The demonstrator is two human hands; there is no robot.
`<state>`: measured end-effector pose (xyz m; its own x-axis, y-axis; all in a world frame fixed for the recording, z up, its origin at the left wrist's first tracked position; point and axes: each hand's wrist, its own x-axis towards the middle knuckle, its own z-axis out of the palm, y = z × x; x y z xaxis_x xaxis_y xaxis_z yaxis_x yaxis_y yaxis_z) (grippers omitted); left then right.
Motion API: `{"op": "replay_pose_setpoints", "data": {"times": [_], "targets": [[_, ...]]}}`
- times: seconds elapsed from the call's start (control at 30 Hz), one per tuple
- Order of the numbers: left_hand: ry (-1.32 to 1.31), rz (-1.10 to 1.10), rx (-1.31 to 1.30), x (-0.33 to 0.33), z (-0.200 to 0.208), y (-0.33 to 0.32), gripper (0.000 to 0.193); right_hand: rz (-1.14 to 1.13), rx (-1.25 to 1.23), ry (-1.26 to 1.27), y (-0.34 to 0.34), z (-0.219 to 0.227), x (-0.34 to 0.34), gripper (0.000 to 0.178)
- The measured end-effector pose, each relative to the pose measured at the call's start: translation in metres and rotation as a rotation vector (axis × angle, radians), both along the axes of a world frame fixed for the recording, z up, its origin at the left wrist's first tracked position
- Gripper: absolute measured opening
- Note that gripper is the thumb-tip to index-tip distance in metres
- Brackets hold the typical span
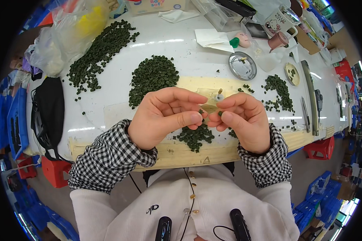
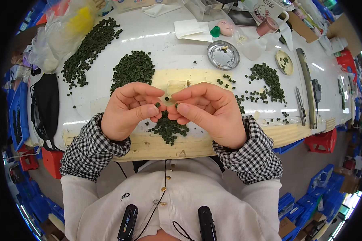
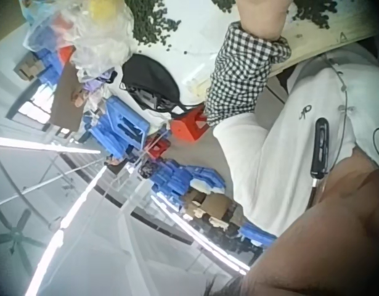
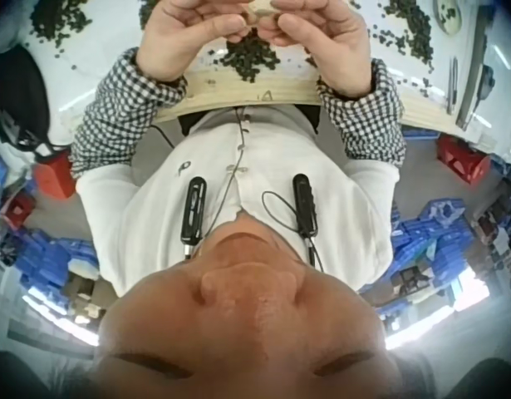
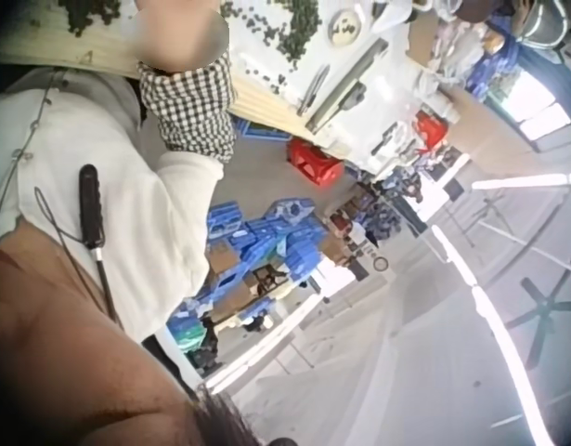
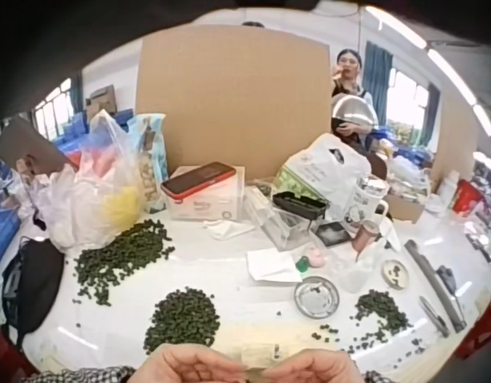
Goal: Assembling small green and black plastic components into a yellow plastic base at a factory workbench.
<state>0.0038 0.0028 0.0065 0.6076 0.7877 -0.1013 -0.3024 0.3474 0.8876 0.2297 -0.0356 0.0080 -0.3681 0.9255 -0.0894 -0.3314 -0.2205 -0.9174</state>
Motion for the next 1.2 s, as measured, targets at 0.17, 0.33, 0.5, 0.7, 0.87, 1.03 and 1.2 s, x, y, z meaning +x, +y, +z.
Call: {"op": "replay_pose_setpoints", "data": {"times": [0.17,0.33,0.5,0.7,0.87,1.03,1.2], "targets": [[-0.019,0.02,0.043,-0.002,-0.008,0.002,0.016,-0.073,0.073,-0.077,-0.003,0.004,-0.009,0.02],[-0.015,0.032,0.075,-0.001,-0.01,0.001,0.015,-0.094,0.161,-0.142,-0.005,0.005,-0.015,0.023],[-0.008,0.061,0.109,0.0,-0.01,-0.004,0.017,-0.193,0.421,-0.313,-0.001,-0.002,-0.02,0.021],[-0.002,0.093,0.083,0.003,-0.003,-0.008,0.013,-0.235,0.468,-0.376,-0.003,-0.004,-0.023,0.022],[-0.068,0.049,0.069,-0.001,-0.009,-0.007,0.012,-0.206,0.481,-0.416,-0.006,-0.004,-0.024,0.027],[-0.043,0.18,0.085,0.0,-0.009,-0.003,0.013,-0.183,0.659,-0.558,-0.007,-0.005,-0.029,0.039],[0.02,0.281,0.234,-0.001,-0.006,-0.001,0.014,-0.201,0.735,-0.616,-0.005,-0.006,-0.027,0.042]]}}
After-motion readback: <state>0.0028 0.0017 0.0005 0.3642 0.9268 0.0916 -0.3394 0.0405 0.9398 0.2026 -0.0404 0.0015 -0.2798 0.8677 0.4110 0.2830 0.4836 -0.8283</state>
